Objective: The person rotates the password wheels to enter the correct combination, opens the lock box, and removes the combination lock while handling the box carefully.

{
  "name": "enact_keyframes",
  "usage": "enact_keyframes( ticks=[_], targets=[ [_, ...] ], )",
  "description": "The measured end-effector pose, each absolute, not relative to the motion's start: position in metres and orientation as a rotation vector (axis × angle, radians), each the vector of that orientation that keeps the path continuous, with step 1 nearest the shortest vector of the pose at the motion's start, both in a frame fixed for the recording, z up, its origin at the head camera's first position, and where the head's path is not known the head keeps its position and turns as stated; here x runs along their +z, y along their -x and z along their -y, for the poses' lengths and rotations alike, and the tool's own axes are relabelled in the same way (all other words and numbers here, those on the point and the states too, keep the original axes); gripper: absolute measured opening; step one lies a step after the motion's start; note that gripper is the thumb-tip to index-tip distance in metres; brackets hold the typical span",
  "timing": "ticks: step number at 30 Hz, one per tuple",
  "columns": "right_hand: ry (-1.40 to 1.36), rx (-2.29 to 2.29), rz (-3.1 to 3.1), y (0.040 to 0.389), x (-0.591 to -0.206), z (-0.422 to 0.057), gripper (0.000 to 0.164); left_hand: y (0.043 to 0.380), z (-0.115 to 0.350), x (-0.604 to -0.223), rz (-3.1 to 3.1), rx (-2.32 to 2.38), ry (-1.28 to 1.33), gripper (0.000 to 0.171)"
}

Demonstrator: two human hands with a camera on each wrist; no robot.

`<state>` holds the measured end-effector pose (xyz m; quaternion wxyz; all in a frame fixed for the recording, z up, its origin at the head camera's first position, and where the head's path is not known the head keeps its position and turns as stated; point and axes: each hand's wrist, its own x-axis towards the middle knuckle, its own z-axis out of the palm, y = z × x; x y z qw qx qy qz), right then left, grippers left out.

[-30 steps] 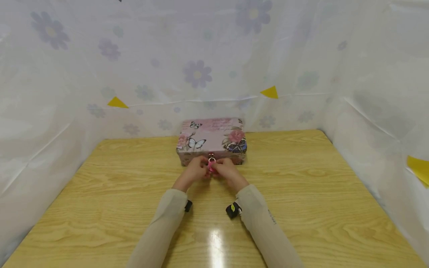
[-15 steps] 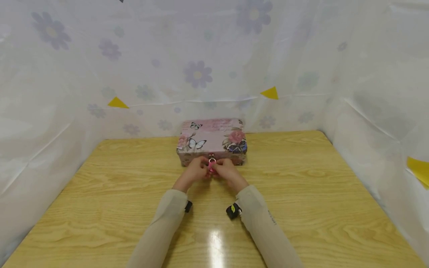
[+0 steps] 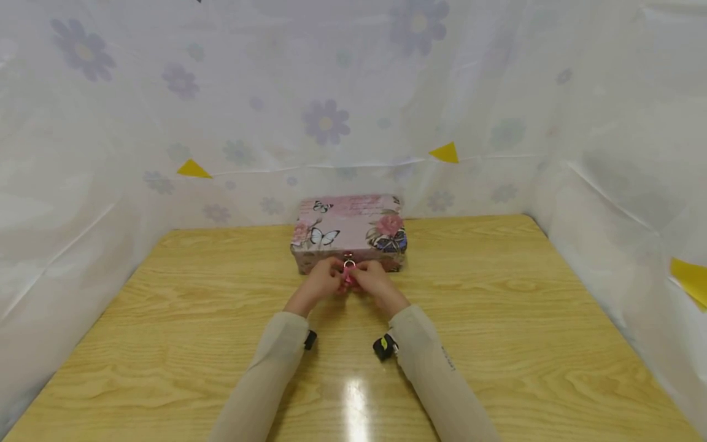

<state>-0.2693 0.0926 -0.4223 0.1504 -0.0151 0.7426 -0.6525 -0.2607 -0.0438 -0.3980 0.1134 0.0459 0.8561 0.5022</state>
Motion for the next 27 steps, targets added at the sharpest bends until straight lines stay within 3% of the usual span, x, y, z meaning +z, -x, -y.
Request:
enact_keyframes(
  ticks=[27],
  targets=[
    [0.018,-1.862,-2.143,0.2721,-0.4238,-0.0937,0.029,0.2623,0.0427,-0.3994,-2.477,1.482,-0.103,0.03]
  ],
)
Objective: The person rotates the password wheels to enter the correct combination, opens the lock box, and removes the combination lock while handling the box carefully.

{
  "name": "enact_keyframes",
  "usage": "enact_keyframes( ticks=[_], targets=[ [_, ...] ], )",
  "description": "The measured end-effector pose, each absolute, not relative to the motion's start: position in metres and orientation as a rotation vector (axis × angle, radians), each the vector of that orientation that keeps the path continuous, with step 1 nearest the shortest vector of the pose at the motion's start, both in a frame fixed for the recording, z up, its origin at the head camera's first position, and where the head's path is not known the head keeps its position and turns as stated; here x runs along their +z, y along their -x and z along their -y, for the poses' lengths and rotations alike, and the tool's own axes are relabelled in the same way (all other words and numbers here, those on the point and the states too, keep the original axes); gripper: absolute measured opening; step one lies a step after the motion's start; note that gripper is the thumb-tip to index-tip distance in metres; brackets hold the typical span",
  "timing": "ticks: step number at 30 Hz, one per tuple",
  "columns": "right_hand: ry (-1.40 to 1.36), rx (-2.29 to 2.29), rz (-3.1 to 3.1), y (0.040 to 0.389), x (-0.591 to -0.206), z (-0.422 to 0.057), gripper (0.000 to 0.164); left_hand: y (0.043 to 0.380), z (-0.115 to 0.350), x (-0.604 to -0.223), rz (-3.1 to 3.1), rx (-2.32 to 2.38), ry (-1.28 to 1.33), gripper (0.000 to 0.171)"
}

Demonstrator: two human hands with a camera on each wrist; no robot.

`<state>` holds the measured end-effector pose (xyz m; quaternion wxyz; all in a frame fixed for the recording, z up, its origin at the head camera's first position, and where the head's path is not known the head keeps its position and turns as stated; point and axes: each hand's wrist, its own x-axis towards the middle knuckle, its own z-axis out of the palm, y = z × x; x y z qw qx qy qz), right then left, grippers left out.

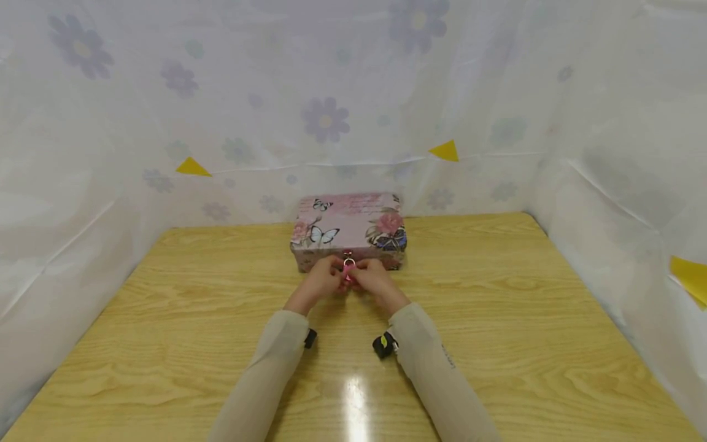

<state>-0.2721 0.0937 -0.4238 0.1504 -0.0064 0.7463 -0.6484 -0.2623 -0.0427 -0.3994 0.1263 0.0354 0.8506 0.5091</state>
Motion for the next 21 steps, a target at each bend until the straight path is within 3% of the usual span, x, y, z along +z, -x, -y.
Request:
enact_keyframes(
  ticks=[21],
  targets=[
    [0.066,-1.884,-2.077,0.2715,-0.4219,-0.0956,0.03,0.2628,0.0432,-0.3981,-2.491,1.456,-0.115,0.03]
  ],
)
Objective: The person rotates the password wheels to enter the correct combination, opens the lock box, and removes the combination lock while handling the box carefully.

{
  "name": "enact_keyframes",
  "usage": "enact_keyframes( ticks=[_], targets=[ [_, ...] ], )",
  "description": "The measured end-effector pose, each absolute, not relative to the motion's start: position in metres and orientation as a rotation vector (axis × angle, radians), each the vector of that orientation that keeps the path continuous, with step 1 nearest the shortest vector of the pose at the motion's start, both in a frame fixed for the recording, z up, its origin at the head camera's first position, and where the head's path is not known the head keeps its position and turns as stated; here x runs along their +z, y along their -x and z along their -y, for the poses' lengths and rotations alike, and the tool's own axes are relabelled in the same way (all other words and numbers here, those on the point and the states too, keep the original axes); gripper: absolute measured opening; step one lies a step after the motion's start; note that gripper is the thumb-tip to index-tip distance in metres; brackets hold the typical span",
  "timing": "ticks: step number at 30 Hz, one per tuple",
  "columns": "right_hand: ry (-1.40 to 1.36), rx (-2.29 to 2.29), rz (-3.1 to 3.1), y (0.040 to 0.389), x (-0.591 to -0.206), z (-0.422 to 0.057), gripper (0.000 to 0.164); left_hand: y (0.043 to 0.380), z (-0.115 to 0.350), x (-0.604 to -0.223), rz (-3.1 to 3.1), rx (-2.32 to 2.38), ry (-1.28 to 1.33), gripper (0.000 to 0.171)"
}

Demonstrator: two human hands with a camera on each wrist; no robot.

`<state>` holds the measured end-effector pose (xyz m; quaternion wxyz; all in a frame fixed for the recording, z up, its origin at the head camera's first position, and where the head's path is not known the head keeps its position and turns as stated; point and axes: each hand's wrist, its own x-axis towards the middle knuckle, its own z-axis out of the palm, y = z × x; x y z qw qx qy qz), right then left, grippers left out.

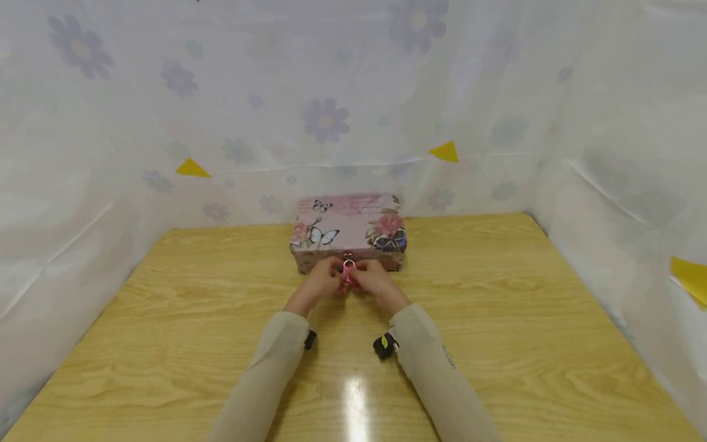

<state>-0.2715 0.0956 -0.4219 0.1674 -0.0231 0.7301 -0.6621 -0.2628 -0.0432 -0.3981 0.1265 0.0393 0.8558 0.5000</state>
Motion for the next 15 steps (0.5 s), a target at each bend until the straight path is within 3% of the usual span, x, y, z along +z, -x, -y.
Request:
enact_keyframes(
  ticks=[15],
  targets=[
    [0.092,-1.847,-2.125,0.2692,-0.4205,-0.0937,0.028,0.2626,0.0444,-0.3992,-2.511,1.463,-0.151,0.037]
  ],
)
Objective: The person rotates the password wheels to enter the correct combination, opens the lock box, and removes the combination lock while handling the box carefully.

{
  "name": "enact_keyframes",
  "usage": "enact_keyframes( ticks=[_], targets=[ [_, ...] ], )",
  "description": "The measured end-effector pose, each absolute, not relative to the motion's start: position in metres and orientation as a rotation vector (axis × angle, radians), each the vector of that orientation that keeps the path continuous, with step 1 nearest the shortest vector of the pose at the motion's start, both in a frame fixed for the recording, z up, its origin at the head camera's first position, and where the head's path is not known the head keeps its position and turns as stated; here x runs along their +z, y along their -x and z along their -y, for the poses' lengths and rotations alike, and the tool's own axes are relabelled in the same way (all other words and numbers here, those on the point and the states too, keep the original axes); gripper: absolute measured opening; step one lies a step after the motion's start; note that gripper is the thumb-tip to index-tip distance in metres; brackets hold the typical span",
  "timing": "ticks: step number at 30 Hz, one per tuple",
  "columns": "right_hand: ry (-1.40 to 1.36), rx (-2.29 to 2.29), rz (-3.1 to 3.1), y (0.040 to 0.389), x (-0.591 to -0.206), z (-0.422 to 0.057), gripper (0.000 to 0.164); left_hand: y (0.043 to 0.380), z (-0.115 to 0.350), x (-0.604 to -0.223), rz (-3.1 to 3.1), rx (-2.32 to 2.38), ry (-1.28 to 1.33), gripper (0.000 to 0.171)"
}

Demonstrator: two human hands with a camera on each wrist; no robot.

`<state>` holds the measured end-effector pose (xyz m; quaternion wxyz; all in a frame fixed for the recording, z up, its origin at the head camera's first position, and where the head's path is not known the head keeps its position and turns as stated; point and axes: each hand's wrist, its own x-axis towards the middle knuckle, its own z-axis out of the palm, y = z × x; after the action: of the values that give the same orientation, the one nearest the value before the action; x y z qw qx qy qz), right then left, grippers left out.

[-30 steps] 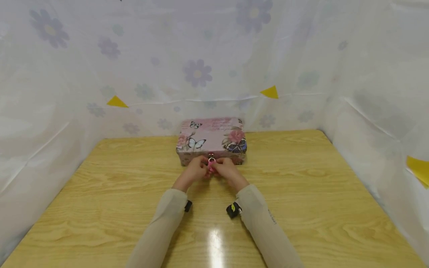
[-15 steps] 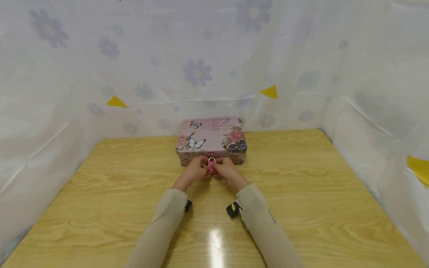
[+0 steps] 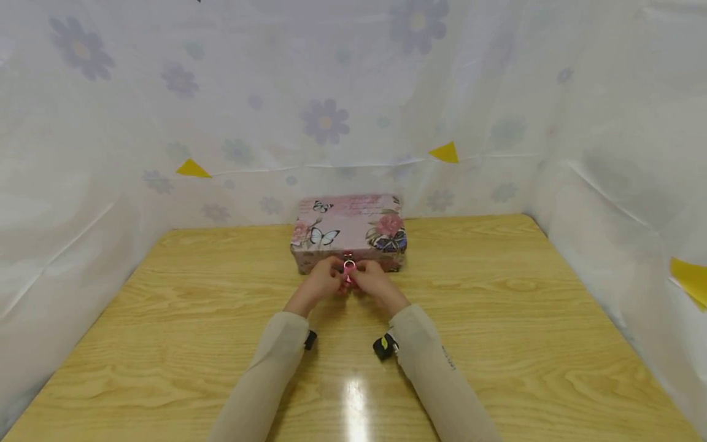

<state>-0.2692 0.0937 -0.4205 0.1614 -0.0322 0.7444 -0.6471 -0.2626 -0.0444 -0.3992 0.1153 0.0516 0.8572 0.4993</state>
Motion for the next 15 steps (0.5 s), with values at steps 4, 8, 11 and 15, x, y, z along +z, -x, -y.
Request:
enact_keyframes(
  ticks=[4,8,11,15],
  targets=[
    [0.109,-1.848,-2.137,0.2696,-0.4212,-0.0947,0.027,0.262,0.0437,-0.3989,-2.5,1.487,-0.142,0.034],
    [0.113,-1.832,-2.15,0.2706,-0.4208,-0.097,0.03,0.261,0.0441,-0.3994,-2.484,1.507,-0.138,0.031],
    [0.119,-1.826,-2.148,0.2716,-0.4211,-0.0982,0.033,0.2607,0.0446,-0.4,-2.484,1.503,-0.137,0.03],
    [0.13,-1.837,-2.123,0.2725,-0.4224,-0.0984,0.034,0.2609,0.0451,-0.4006,-2.484,1.496,-0.138,0.032]
  ],
)
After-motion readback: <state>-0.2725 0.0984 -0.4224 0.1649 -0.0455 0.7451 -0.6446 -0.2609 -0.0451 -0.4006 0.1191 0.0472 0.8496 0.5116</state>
